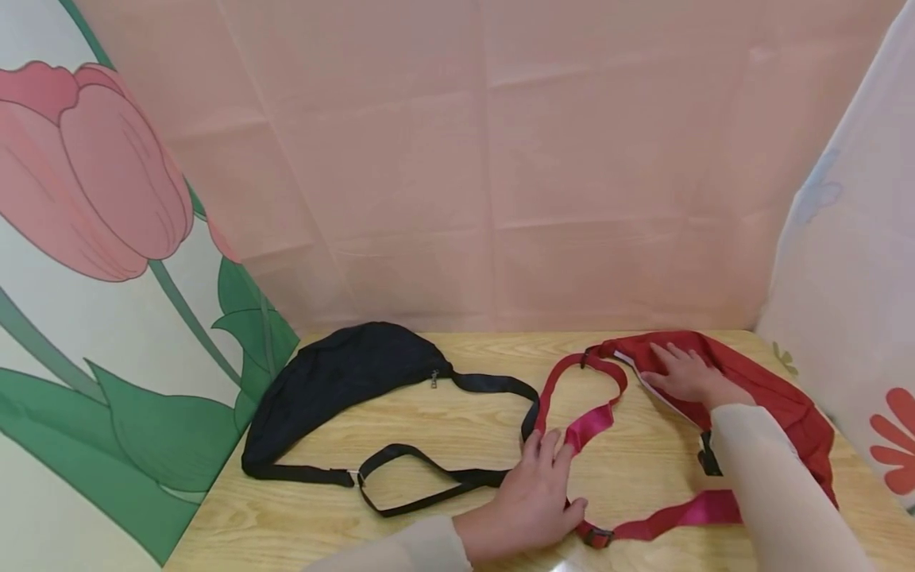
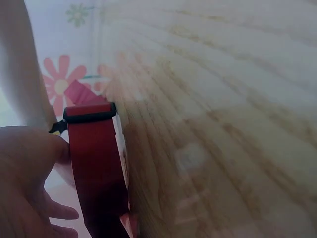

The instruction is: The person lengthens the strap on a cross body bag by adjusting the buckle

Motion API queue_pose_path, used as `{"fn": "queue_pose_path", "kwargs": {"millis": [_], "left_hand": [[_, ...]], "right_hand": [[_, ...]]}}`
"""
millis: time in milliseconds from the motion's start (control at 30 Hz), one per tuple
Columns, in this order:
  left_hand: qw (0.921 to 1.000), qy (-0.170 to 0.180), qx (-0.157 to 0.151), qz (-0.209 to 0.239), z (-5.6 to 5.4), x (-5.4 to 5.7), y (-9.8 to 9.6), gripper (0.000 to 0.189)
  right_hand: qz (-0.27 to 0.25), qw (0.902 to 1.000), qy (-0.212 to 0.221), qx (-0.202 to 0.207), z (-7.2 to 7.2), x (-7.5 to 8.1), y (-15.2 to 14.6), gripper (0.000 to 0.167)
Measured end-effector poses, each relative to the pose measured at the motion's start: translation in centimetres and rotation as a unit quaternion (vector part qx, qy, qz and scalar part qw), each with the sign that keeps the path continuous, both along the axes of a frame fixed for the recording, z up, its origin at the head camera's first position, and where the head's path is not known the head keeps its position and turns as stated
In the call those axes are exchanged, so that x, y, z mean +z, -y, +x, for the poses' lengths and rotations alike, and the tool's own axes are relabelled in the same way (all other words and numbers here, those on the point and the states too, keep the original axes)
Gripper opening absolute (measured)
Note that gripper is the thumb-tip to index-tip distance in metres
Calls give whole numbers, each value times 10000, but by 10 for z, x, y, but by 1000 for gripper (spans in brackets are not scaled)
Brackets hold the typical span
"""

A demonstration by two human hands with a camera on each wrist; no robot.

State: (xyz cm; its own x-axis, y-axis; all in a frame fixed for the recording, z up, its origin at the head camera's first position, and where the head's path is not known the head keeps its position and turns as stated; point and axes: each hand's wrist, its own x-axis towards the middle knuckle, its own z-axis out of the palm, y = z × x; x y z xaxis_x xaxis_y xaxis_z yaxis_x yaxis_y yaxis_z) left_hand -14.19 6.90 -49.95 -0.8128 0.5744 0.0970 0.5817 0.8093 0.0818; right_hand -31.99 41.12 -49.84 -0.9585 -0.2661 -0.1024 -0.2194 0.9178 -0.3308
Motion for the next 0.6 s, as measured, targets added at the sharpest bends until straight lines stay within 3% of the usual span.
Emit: {"fn": "queue_pose_path", "kwargs": {"millis": [267,400,600], "left_hand": [[9994,-273,-51,-181,-6,0,-2,64],[9994,-229,217,-111,-7,2,-5,64],[9980,-4,619,127,-8,5,-9,64]], "right_hand": [[62,9999,79,-17,-2,-17,-7,73],[152,9998,43,-103,-5,-21,-11,72],[159,9987,327,-361,-10,-22,-18,80]]}}
